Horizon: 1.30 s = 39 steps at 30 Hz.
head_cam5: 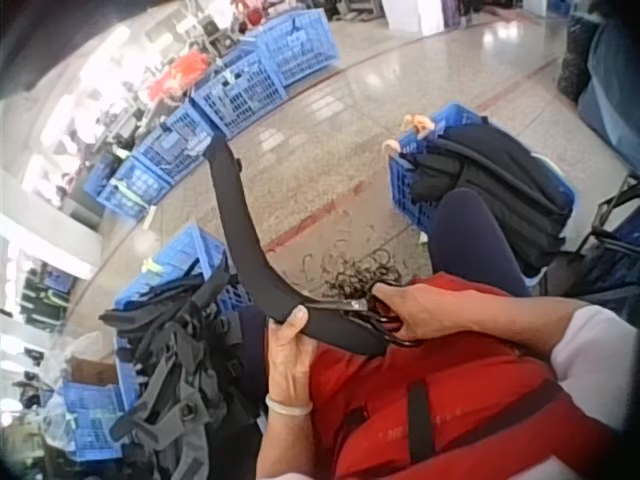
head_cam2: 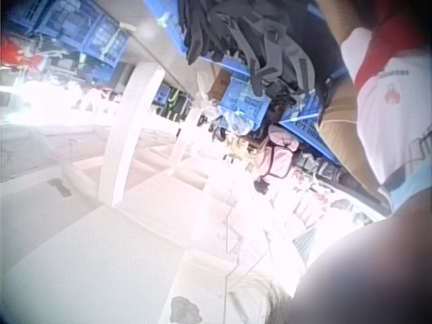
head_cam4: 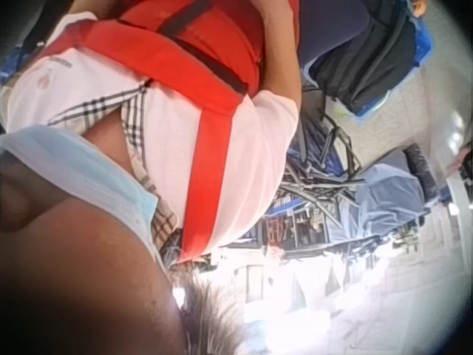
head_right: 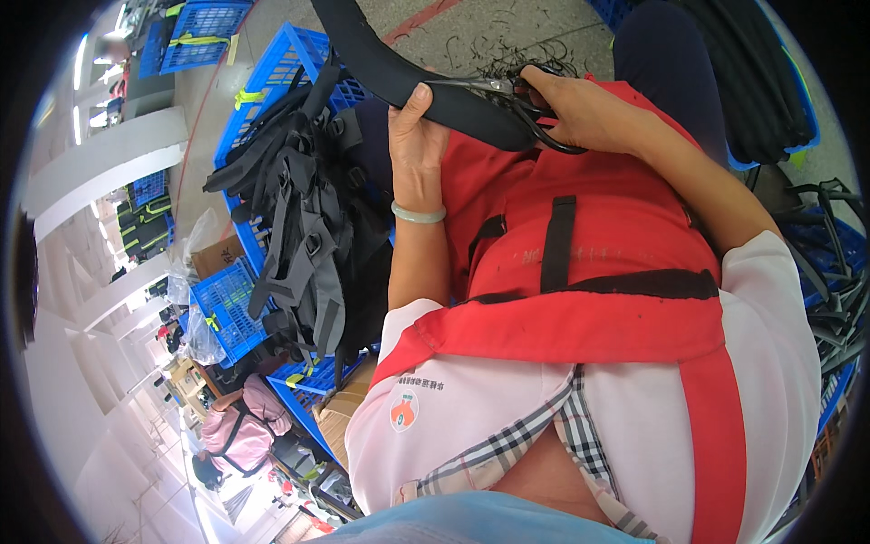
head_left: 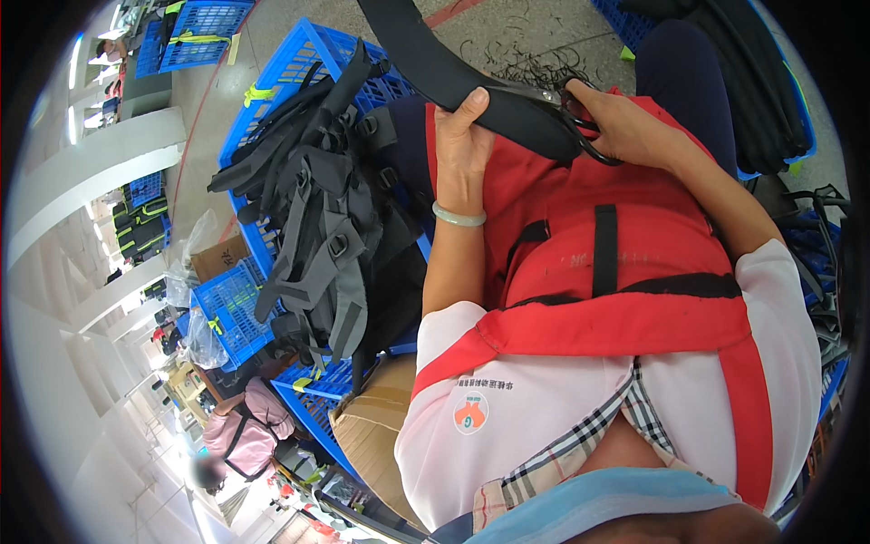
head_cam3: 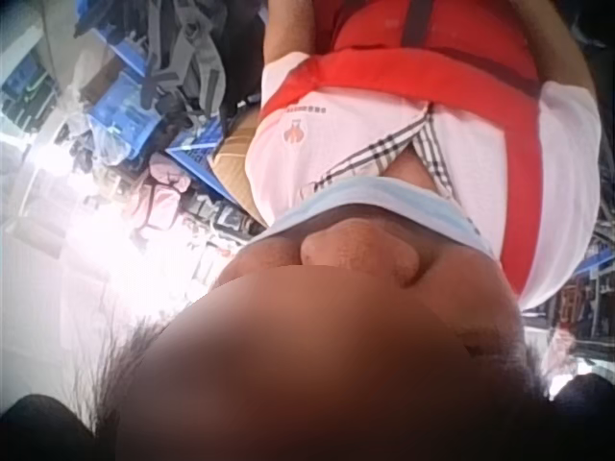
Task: Trim excess material from black straps using scissors
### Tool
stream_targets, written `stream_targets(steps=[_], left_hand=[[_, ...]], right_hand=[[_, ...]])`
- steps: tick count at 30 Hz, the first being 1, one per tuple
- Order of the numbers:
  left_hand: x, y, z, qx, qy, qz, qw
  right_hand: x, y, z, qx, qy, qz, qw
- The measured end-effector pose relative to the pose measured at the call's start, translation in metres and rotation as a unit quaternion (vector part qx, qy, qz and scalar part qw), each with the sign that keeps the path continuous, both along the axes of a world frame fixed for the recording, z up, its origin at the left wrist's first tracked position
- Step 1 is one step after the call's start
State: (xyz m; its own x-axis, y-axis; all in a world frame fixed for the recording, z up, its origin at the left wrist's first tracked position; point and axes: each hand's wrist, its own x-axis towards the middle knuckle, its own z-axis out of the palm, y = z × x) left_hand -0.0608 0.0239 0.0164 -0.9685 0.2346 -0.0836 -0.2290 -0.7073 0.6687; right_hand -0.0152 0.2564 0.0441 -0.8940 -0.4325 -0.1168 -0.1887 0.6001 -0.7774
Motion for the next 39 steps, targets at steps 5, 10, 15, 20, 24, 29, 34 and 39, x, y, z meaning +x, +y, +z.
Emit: stream_targets(steps=[5,10,15,20,24,29,34,39], left_hand=[[0.002,0.004,-0.002,-0.021,0.028,0.001,0.999],[0.002,0.005,-0.004,-0.010,0.028,0.002,1.000],[0.005,0.006,-0.002,-0.028,0.027,0.001,0.999],[-0.009,-0.006,0.008,0.045,-0.015,-0.044,0.998],[-0.012,-0.001,0.001,-0.013,-0.004,-0.009,1.000],[-0.005,0.007,-0.002,0.004,0.009,-0.008,1.000],[-0.004,0.004,-0.003,-0.010,0.019,-0.003,1.000],[0.000,0.007,-0.004,-0.008,0.010,0.002,1.000]], right_hand=[[-0.004,-0.001,-0.008,-0.019,0.035,0.003,0.999],[-0.005,-0.007,-0.012,-0.001,0.009,0.006,1.000],[-0.005,-0.007,-0.010,0.005,0.028,-0.031,0.999],[-0.008,-0.002,-0.004,0.017,-0.005,-0.022,1.000],[-0.002,-0.006,-0.010,-0.031,0.018,-0.044,0.998],[-0.004,-0.011,-0.016,-0.059,0.062,-0.031,0.996],[-0.007,-0.012,-0.010,0.028,0.035,-0.031,0.999],[-0.008,-0.008,-0.016,0.021,-0.004,-0.035,0.999]])
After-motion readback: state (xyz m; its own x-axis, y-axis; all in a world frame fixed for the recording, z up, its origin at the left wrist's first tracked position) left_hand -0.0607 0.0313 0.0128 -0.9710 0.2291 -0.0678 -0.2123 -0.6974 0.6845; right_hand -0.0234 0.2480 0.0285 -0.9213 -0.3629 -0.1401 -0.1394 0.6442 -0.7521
